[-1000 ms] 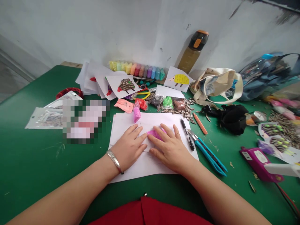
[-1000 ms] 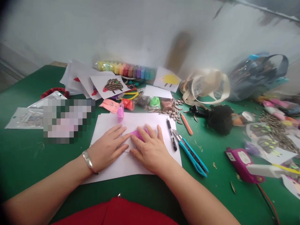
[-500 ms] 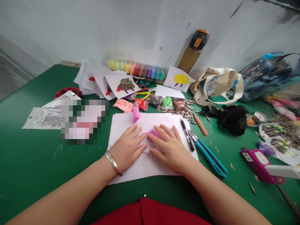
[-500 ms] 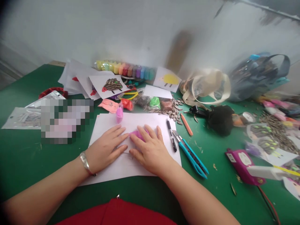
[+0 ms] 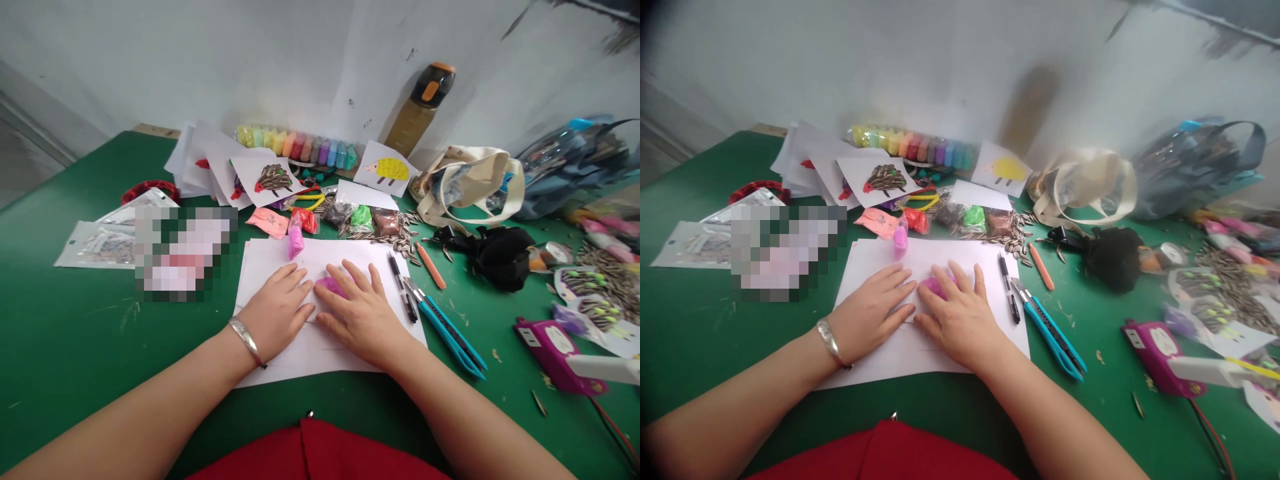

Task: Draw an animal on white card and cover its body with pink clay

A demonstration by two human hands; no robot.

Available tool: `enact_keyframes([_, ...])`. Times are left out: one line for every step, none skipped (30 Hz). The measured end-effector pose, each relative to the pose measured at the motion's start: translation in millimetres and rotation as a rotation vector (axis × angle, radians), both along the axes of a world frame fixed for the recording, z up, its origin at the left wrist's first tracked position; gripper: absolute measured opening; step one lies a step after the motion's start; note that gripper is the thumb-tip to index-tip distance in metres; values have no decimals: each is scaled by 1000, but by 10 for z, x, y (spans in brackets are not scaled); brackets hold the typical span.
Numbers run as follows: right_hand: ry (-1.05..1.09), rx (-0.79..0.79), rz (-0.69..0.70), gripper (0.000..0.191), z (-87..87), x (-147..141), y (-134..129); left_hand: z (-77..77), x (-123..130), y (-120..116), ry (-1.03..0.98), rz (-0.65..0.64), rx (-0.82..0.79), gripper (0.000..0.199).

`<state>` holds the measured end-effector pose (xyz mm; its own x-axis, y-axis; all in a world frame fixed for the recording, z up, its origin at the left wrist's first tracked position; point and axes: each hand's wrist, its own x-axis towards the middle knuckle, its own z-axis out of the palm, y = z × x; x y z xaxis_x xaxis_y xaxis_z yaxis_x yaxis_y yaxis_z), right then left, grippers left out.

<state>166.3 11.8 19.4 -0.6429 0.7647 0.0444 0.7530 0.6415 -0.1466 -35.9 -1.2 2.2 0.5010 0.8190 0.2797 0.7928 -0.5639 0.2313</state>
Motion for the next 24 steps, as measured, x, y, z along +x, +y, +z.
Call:
enact_keyframes([2, -2, 1, 49, 3, 9, -2, 2, -1, 0, -2, 1, 1, 33])
enact_keyframes([6, -2, 3, 48, 7, 19, -3, 3, -3, 0, -5, 0, 2, 33])
enact_keyframes([10, -1, 5, 47, 12, 30, -5, 3, -6, 0, -9, 0, 1, 32])
enact_keyframes([14, 3, 7, 46, 17, 41, -7, 2, -8, 0, -12, -1, 0, 32])
enact_keyframes([19, 8, 8, 46, 21, 50, -9, 1, -11, -1, -14, -3, -1, 32])
enact_keyframes([23, 13, 6, 45, 25, 56, -11, -1, -13, -1, -14, -5, 0, 32])
enact_keyframes([26, 17, 4, 45, 29, 59, -14, -2, -14, -2, -15, -7, 4, 32])
enact_keyframes([25, 18, 4, 45, 31, 58, -16, -4, -13, -2, -15, -9, 10, 32])
enact_keyframes([24, 17, 6, 45, 32, 53, -17, -5, -12, -2, -15, -10, 16, 33])
enact_keyframes([22, 13, 11, 45, 33, 47, -17, -6, -9, -2, -16, -12, 21, 33])
enact_keyframes([20, 7, 18, 45, 33, 41, -15, -6, -6, -3, -15, -13, 22, 34])
enact_keyframes([20, -1, 24, 45, 33, 37, -11, -7, -3, -3, -14, -13, 20, 35])
enact_keyframes([23, -11, 28, 45, 31, 36, -5, -7, 0, -4, -11, -14, 18, 35])
enact_keyframes([27, -22, 26, 45, 28, 37, 3, -7, 3, -5, -6, -14, 14, 36])
enact_keyframes([33, -31, 15, 46, 24, 41, 12, -8, 5, -7, -2, -10, 13, 36])
enact_keyframes([39, -36, -5, 47, 18, 46, 22, -9, 7, -10, 2, -5, 10, 35])
enact_keyframes([43, -36, -32, 48, 11, 50, 32, -11, 8, -13, 1, 1, 7, 34])
enact_keyframes([44, -35, -62, 50, 4, 52, 41, -12, 9, -15, -2, 5, 4, 34])
enact_keyframes([43, -35, -87, 50, -3, 52, 49, -14, 11, -18, -8, 8, -1, 33])
enact_keyframes([40, -40, -103, 51, -8, 49, 56, -15, 12, -20, -16, 9, -4, 33])
enact_keyframes([35, -49, -109, 51, -11, 44, 62, -16, 14, -21, -21, 10, -7, 32])
enact_keyframes([31, -57, -107, 50, -12, 38, 65, -17, 16, -22, -23, 9, -8, 32])
enact_keyframes([27, -61, -103, 50, -12, 32, 67, -17, 18, -22, -24, 10, -11, 32])
enact_keyframes([25, -58, -99, 49, -11, 27, 68, -17, 20, -23, -25, 12, -13, 32])
